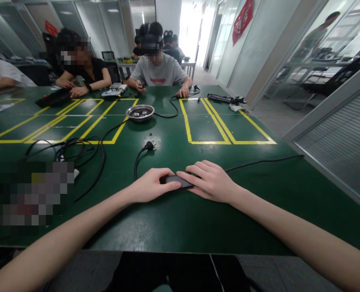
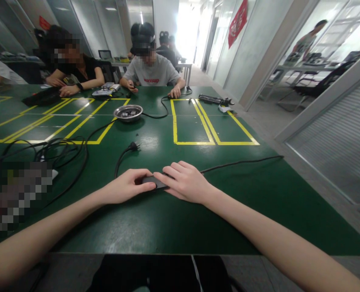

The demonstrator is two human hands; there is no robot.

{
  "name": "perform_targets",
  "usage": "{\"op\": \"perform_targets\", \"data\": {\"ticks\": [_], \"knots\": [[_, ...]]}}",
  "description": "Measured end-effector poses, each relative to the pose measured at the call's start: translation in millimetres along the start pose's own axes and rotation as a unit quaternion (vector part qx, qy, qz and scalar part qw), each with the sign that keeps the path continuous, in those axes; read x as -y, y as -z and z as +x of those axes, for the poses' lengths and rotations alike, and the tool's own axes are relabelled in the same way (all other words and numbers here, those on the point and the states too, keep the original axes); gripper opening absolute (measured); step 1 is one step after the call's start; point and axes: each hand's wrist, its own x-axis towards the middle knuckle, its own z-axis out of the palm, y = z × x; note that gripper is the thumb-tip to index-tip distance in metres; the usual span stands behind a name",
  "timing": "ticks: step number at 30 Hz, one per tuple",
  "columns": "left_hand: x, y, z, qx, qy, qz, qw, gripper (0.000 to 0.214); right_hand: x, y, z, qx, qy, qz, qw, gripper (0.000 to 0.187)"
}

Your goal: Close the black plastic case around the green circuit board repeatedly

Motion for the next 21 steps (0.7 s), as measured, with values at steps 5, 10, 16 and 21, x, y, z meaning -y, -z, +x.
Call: {"op": "perform_targets", "data": {"ticks": [5,10,16,21], "knots": [[5.8,-5.4,-1.6,-0.069,-0.037,0.041,0.996,0.034,1.3,-4.5,-0.2,0.046,-0.072,0.114,0.990,0.049],[10.7,-7.8,-1.3,-0.101,-0.114,0.174,0.973,0.034,2.7,-6.6,-2.8,0.039,-0.137,0.224,0.964,0.031],[18.1,-4.1,-0.4,-0.103,-0.150,0.194,0.964,0.033,2.7,-6.9,-0.9,0.025,-0.129,0.194,0.972,0.027],[21.9,-3.4,-0.2,-0.115,-0.169,0.192,0.960,0.032,4.4,-7.8,0.0,0.022,-0.137,0.191,0.972,0.029]]}}
